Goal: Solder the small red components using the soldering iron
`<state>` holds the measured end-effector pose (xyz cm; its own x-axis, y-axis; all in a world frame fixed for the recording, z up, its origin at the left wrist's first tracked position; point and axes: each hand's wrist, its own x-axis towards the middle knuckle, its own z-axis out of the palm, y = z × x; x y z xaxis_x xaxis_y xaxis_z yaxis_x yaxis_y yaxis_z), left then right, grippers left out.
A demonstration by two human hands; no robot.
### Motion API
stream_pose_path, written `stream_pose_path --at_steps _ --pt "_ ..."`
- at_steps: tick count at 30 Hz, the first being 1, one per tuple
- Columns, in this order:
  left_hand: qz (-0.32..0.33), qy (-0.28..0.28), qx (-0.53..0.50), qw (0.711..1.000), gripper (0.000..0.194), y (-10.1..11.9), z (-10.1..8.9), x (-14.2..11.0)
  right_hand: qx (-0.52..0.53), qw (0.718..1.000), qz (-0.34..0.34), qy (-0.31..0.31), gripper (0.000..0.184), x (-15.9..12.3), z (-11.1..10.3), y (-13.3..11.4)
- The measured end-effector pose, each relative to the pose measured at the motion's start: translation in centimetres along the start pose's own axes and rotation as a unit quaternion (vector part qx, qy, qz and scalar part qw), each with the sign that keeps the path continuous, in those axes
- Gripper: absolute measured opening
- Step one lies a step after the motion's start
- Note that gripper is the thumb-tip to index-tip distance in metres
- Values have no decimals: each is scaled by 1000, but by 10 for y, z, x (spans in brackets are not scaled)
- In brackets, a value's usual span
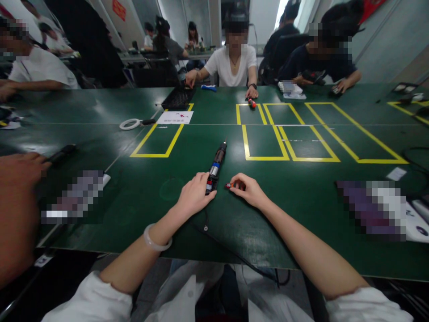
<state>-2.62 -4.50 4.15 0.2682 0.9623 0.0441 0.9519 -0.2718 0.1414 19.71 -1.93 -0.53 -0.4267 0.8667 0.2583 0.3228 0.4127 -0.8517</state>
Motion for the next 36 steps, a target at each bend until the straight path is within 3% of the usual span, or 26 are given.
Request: stream_pose_path --at_steps 7,13,23,36 --pt "35 11 -13 999 60 30 13 8 -40 998 -43 5 3 0 1 2" --pt "34 14 -20 999 59 30 16 7 -96 994 -52 3 4 0 6 4" --pt "43 38 -1 998 67 34 24 5 -102 993 -61 22 13 -1 8 0" --pt "2 46 15 999 65 40 22 15 -83 995 -43 23 13 -2 6 -4"
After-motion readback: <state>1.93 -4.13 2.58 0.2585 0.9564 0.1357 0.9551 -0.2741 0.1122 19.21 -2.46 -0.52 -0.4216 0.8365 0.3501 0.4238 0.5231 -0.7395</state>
